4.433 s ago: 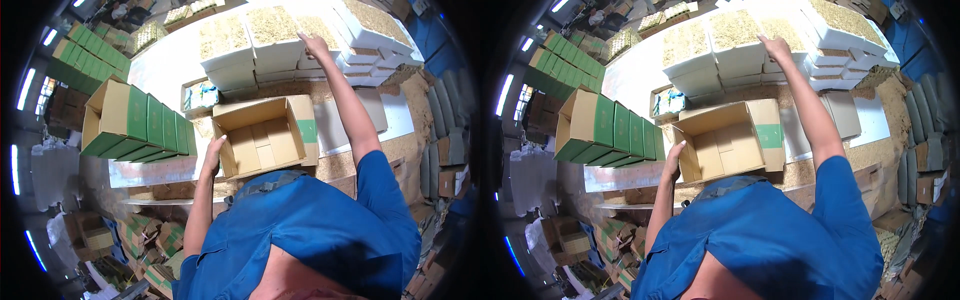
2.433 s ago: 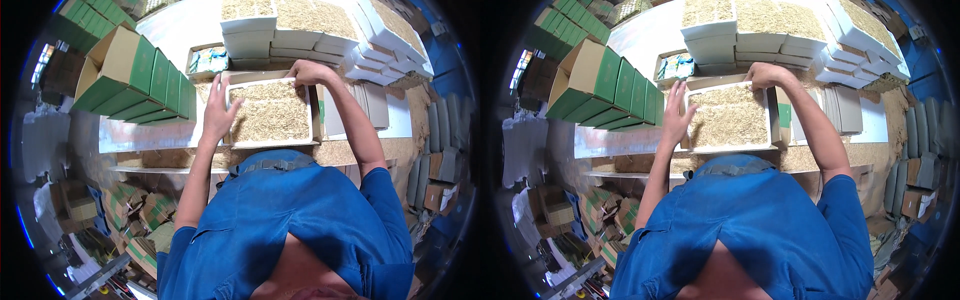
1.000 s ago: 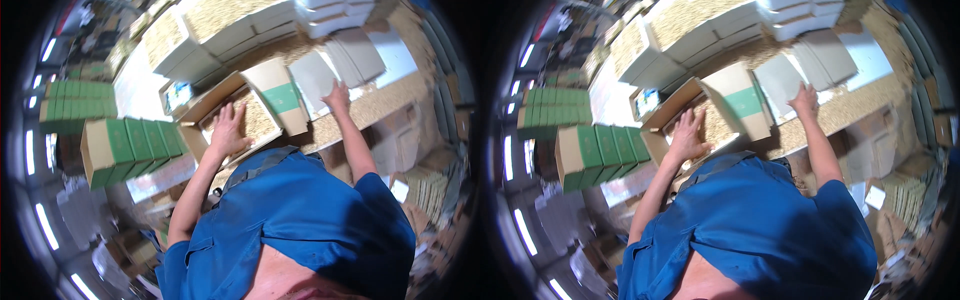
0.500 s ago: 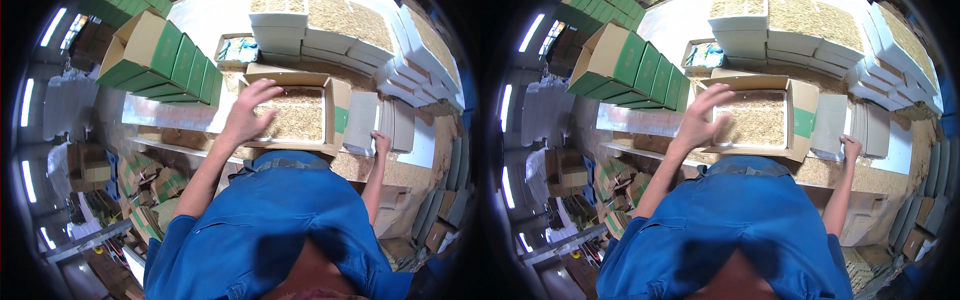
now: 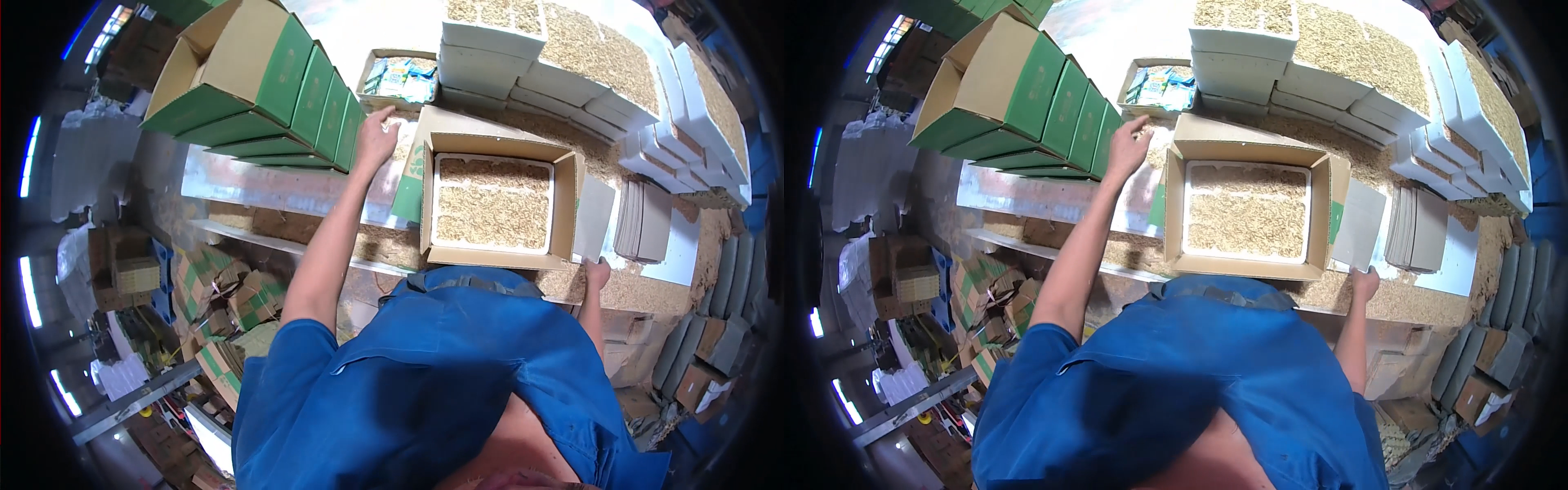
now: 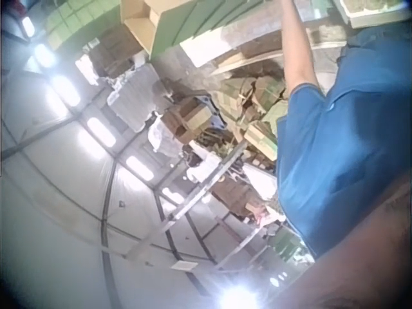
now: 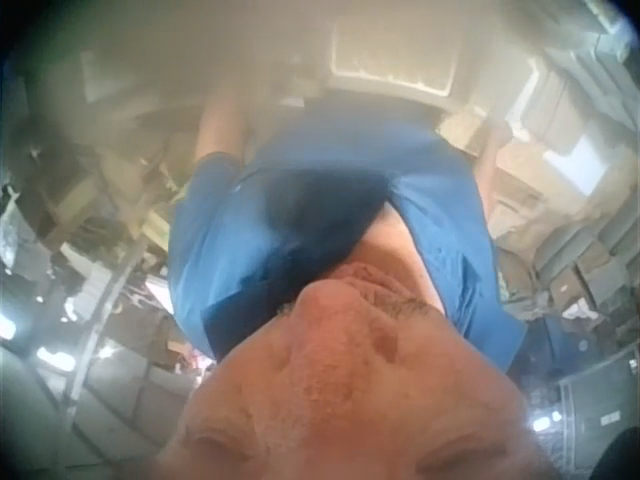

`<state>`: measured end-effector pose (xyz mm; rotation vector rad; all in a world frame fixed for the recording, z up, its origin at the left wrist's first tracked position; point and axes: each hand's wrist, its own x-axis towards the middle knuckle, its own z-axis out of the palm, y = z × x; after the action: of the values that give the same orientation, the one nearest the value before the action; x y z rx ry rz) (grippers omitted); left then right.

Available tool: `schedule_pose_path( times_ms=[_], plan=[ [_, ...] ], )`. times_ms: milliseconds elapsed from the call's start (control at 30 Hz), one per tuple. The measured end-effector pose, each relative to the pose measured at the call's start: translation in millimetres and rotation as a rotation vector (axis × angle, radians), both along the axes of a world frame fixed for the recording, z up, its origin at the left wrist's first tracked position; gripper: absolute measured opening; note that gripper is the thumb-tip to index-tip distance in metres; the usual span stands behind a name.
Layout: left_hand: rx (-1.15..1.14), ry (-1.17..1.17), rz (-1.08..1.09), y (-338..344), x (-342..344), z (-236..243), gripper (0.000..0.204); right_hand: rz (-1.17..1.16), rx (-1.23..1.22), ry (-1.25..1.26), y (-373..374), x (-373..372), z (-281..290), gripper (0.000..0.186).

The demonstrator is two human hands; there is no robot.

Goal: The person assembles cardboard boxes and fills them with tray-packed materials by hand.

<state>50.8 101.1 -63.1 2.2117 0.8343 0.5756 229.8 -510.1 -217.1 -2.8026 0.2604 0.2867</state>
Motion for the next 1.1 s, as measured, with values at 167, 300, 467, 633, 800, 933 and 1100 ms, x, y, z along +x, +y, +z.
schedule_pose_path(
  times_ms=[167,300,467,633,800,933,1100],
  plan=[
    [0.216,0.051,0.029,74.0,73.1,-33.6,0.043,-0.21,0.36,-0.137,-21.6,-5.6,-28.1,0.038],
    [0.294,0.346,0.134,116.7,114.9,-40.7,0.034,-0.173,-0.001,0.222,6.7,13.9,2.5,0.055],
    [0.31,0.508,0.099,140.1,137.3,-55.4,0.024,-0.134,-0.033,0.017,-4.5,-7.1,-19.0,0.054],
    [0.344,0.496,0.147,149.5,132.6,-59.0,0.017,-0.356,0.418,0.218,-11.1,-14.3,-8.4,0.035],
    [0.255,0.452,0.18,153.7,129.4,-52.6,0.015,-0.858,1.086,0.065,-36.7,-1.9,-22.7,0.019],
    [0.15,0.427,0.174,147.5,128.2,-45.5,0.021,-0.84,1.138,-0.128,-86.9,35.4,21.9,0.01],
    [0.122,0.362,0.216,152.5,132.1,-53.7,0.026,-0.479,1.179,-0.396,-85.2,77.5,129.6,0.029]
  ],
)
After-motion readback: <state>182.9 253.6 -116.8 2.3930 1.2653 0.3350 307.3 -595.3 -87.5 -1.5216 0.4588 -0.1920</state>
